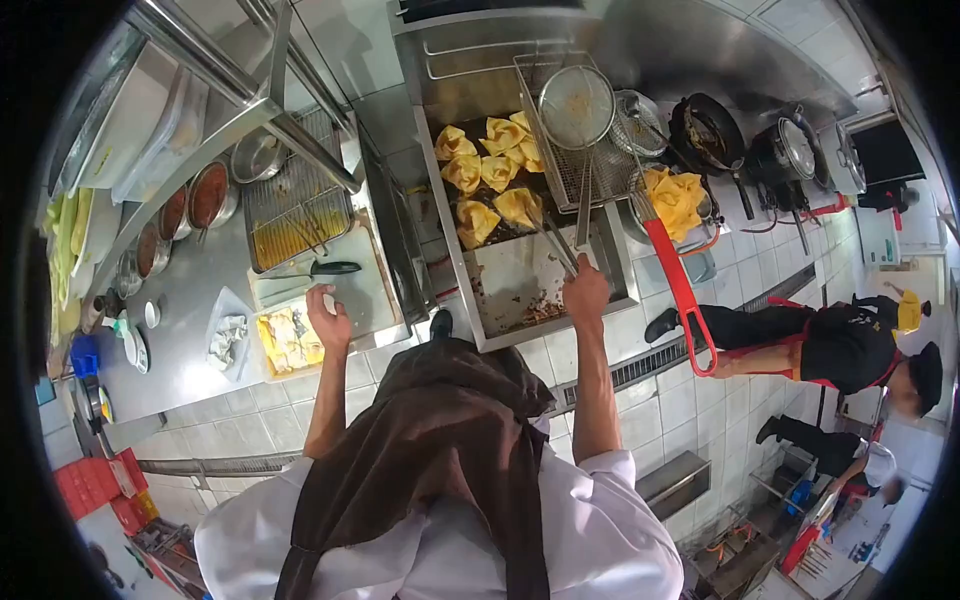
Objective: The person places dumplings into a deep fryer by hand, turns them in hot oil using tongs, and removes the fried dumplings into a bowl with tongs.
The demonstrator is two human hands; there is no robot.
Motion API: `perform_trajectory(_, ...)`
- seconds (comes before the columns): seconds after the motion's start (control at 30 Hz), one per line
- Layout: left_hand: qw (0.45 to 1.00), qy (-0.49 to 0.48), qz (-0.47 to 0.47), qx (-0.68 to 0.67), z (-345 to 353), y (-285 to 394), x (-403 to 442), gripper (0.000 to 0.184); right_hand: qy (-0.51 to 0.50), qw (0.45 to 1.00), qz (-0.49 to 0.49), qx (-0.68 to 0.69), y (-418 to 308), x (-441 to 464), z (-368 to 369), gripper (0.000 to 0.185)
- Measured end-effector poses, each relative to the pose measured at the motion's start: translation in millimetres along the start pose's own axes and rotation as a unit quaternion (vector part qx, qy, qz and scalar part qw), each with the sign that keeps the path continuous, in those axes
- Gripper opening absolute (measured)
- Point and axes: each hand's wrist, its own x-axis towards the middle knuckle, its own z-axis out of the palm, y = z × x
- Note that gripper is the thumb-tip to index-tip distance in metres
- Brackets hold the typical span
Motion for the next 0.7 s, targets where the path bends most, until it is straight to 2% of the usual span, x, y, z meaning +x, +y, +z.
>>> perform_trajectory(0.1,1.000,0.003,0.010,0.009,-6,-5,9,0.032,0.039,0.999,0.001,-0.010,-9,0,9,0.032)
perform_trajectory(0.17,1.000,0.000,0.004,0.008,-2,-1,3,0.032,0.055,0.996,-0.050,-0.057,0,2,12,0.033)
perform_trajectory(0.7,1.000,0.002,0.012,0.007,-2,2,2,0.031,0.065,0.990,-0.090,-0.090,28,5,9,0.042)
